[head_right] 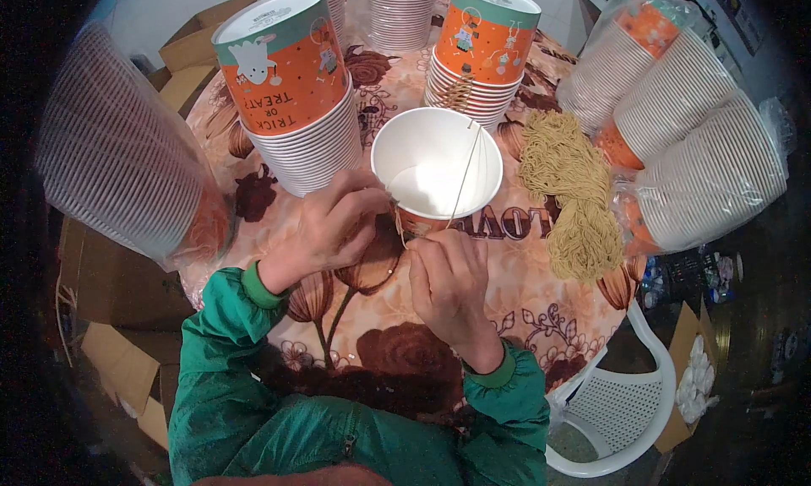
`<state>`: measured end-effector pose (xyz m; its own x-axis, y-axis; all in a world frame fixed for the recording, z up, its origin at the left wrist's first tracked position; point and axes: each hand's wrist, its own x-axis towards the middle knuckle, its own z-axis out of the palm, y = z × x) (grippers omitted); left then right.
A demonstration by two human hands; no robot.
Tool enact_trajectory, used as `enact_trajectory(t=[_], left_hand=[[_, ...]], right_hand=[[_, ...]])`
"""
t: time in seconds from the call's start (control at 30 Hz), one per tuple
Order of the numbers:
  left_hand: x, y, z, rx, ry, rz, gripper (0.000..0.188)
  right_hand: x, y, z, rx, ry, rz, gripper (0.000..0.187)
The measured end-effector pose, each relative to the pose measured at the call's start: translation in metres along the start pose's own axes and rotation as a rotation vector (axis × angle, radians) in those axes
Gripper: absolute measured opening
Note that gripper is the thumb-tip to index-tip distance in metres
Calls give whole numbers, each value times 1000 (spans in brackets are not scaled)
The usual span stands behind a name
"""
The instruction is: Tying string handles onto paper buckets.
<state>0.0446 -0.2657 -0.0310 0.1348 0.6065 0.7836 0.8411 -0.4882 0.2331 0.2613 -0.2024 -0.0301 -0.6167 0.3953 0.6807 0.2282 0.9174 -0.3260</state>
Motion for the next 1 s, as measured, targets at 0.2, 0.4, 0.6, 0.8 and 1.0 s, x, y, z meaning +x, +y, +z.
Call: enact_trajectory(t=[0.2, 0.4, 0.6, 0.8, 1.0], left_hand=[[16, 19, -5, 109, -151, 21, 46], [13, 11, 11, 85, -80, -17, 38], [11, 4, 15, -184, 133, -287, 24], [1, -5, 21, -761, 253, -756, 18], [3, -7, 16, -945, 298, -921, 19]], right_hand=[[1, -2, 1, -18, 11, -49, 14], [1, -11, -2, -118, -42, -95, 16], [2, -1, -6, -184, 53, -70, 34], [-1, 2, -7, -186, 271, -54, 51], [-5, 25, 0, 119, 355, 380, 50]])
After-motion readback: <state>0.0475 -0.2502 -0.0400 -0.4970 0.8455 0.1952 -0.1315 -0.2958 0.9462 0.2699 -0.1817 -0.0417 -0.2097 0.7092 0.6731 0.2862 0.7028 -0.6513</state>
